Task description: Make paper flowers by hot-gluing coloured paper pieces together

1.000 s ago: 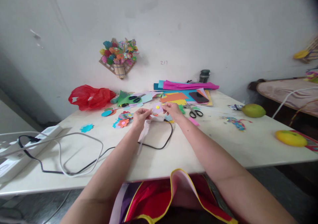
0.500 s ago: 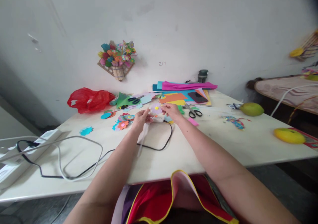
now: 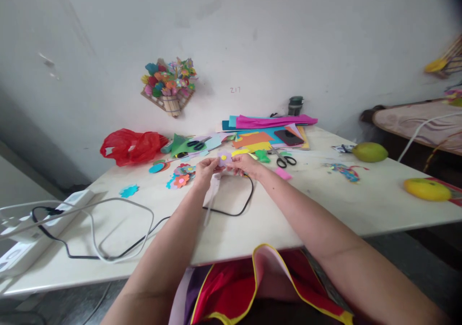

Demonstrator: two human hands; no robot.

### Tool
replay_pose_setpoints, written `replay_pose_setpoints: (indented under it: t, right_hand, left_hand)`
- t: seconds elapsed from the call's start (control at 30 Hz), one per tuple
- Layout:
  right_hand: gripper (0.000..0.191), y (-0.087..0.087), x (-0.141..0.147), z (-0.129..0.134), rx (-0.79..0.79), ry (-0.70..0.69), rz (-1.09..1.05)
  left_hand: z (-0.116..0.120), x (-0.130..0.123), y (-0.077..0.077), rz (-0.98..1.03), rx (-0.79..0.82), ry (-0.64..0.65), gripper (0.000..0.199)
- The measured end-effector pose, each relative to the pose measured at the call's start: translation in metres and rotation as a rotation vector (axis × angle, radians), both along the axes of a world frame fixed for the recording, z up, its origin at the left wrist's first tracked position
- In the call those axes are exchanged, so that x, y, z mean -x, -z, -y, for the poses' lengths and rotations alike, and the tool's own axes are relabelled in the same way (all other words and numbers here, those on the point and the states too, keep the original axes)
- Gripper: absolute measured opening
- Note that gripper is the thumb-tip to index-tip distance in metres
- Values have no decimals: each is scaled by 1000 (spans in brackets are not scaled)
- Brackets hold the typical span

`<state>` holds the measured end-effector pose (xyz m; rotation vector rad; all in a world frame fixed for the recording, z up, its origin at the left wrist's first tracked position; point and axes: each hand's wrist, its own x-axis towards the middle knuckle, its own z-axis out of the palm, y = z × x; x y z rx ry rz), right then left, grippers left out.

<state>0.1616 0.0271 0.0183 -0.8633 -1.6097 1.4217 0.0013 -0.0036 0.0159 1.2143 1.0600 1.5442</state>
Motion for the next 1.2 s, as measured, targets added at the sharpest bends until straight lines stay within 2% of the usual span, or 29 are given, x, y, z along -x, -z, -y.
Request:
replay_pose_setpoints:
  t: [0.13,0.37,0.53,0.7,0.77,0.83,0.9,1.07,1.2]
  right_hand:
    - [27,0,-7,-5,-12,67,-89]
    - [30,-10,-28,-11,30,129,-449]
    - [26,-17,-31,-13,2,313,-591]
    - [23,-18,-41,-30,-118,517,-697]
    - [21,-16,-44,-36,-189,652,-627]
    - [20,-13,-44,-39,-233,723,-514]
    - [20,-11,-38,-36,-223,685,-411]
    - [17,-9,-17,-14,-199,345,-164]
    - [19,-10,-11,-3,-206,198,-4]
  left_hand:
    - [0,2,-1,36,-9,-27,37]
    - [-2,6,2,41,-3,3,38]
    - [-1,6,3,18,5,27,38]
    - [-4,8,5,13,22,27,38]
    - [-5,8,6,7,23,30,38]
    - [-5,8,7,3,26,45,39]
    - [-4,8,6,2,31,64,39]
    - [-1,7,5,1,32,127,35]
    - [-3,8,7,-23,38,181,30]
